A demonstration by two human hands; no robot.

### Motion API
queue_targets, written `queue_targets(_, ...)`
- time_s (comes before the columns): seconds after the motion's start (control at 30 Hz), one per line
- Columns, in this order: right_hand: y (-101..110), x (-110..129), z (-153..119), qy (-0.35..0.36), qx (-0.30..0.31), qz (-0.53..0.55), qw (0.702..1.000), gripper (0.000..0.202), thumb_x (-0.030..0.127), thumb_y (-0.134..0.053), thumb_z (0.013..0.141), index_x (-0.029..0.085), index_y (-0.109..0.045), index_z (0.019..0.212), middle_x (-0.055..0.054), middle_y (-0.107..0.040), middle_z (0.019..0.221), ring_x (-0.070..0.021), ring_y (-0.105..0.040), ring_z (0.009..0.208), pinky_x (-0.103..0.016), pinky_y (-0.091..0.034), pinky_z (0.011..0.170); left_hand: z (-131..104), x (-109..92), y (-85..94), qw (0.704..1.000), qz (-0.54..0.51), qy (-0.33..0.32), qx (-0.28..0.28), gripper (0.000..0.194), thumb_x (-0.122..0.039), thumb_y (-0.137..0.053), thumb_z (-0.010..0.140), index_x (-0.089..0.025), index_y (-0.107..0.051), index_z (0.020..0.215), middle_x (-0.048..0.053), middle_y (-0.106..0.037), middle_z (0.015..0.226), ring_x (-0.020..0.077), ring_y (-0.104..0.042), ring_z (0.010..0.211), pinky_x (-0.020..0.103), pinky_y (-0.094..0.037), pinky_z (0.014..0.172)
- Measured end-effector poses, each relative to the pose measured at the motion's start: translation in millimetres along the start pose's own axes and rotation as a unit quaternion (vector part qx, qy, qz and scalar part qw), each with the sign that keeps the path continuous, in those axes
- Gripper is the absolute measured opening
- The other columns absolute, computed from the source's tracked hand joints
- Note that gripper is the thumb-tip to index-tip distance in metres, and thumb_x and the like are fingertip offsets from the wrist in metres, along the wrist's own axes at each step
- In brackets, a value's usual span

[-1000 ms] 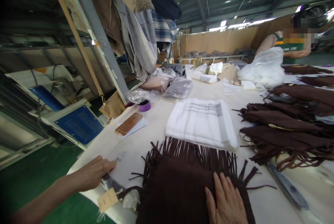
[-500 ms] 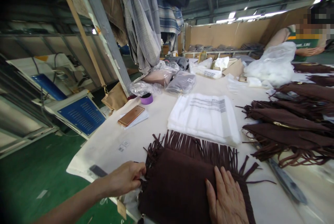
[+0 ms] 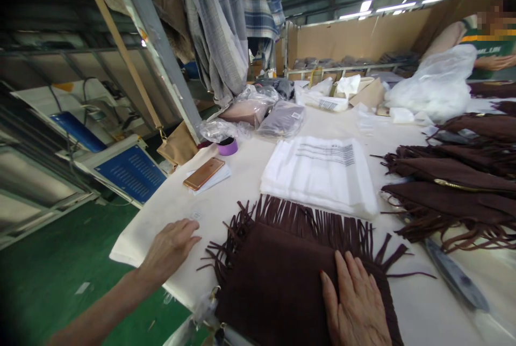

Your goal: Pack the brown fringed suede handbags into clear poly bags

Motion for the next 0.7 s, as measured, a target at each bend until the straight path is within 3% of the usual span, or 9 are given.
queue_targets(0.13,3.4,0.8,1.4,0.013,-0.012,-0.007,1.000,0.038,0.002,-0.029,0.082,0.010,-0.064,0.093,-0.025,-0.056,0.116,-0.0423,-0.018,0.135,-0.057,-0.045,0.084,-17.4,-11.2,-26.2,0.989,-0.121,-0.005,0.088,0.029,-0.031,-0.035,0.089,-0.019,-0.050,0.067,-0.002,-0.054,0.062,0.0137,-0.054,0.061,0.023,-0.038,0.059)
queue_targets(0.27,5.0,1.0,3.0,0.017,-0.007,-0.009,1.000,0.038,0.003,-0.029,0.082,0.010,-0.064,0.094,-0.025,-0.055,0.117,-0.0423,-0.019,0.134,-0.057,-0.045,0.084,-48.3,-27.6,-53.9,0.923,-0.339,0.056,0.172,0.038,-0.047,-0.027,0.081,-0.020,-0.044,0.060,-0.003,-0.043,0.057,0.0137,-0.047,0.059,0.024,-0.034,0.055)
queue_targets(0.43,5.5,3.4,6.2,0.034,-0.004,-0.022,0.999,0.038,0.001,-0.028,0.081,0.008,-0.063,0.094,-0.028,-0.055,0.115,-0.0428,-0.019,0.134,-0.055,-0.047,0.081,-64.7,-40.1,-64.2,0.847,-0.449,0.140,0.247,0.041,-0.057,-0.040,0.068,-0.018,-0.050,0.061,-0.003,-0.041,0.056,0.0138,-0.042,0.058,0.025,-0.031,0.054)
queue_targets(0.53,3.9,3.3,5.0,0.040,-0.006,-0.030,0.999,0.038,0.002,-0.028,0.081,0.009,-0.063,0.095,-0.026,-0.056,0.115,-0.0411,-0.019,0.135,-0.053,-0.047,0.081,-62.3,-44.2,-58.7,0.817,-0.506,0.154,0.231,0.041,-0.055,-0.051,0.067,-0.018,-0.045,0.052,-0.004,-0.036,0.053,0.0112,-0.036,0.057,0.024,-0.029,0.056)
queue_targets(0.6,0.9,1.1,0.9,0.041,-0.005,-0.033,0.999,0.039,0.004,-0.029,0.080,0.011,-0.064,0.095,-0.024,-0.057,0.115,-0.0397,-0.020,0.135,-0.052,-0.047,0.082,-63.8,-49.8,-62.1,0.751,-0.594,0.169,0.233,0.039,-0.051,-0.060,0.066,-0.016,-0.049,0.051,-0.004,-0.042,0.054,0.0107,-0.039,0.057,0.023,-0.031,0.057)
queue_targets(0.63,-2.3,-0.7,-2.5,0.042,0.001,-0.033,0.999,0.039,0.005,-0.030,0.080,0.012,-0.065,0.096,-0.023,-0.057,0.116,-0.0392,-0.021,0.135,-0.051,-0.047,0.084,-66.4,-55.5,-67.6,0.692,-0.653,0.179,0.250,0.036,-0.047,-0.064,0.065,-0.015,-0.054,0.054,-0.003,-0.047,0.056,0.0109,-0.043,0.057,0.023,-0.034,0.058)
queue_targets(0.7,-10.6,-5.0,-12.2,0.051,0.015,-0.029,0.998,0.039,0.009,-0.032,0.080,0.014,-0.065,0.098,-0.020,-0.058,0.118,-0.0380,-0.025,0.134,-0.051,-0.046,0.086,-73.6,-73.4,-81.9,0.535,-0.762,0.198,0.306,0.028,-0.040,-0.070,0.064,-0.014,-0.062,0.063,0.001,-0.059,0.062,0.0135,-0.054,0.061,0.024,-0.040,0.062)
Point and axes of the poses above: each hand's wrist, its own z-axis towards the middle knuckle, its own y-axis out of the back of the hand, x = y × z, the point moved 8 cm from there along z, towards the middle knuckle
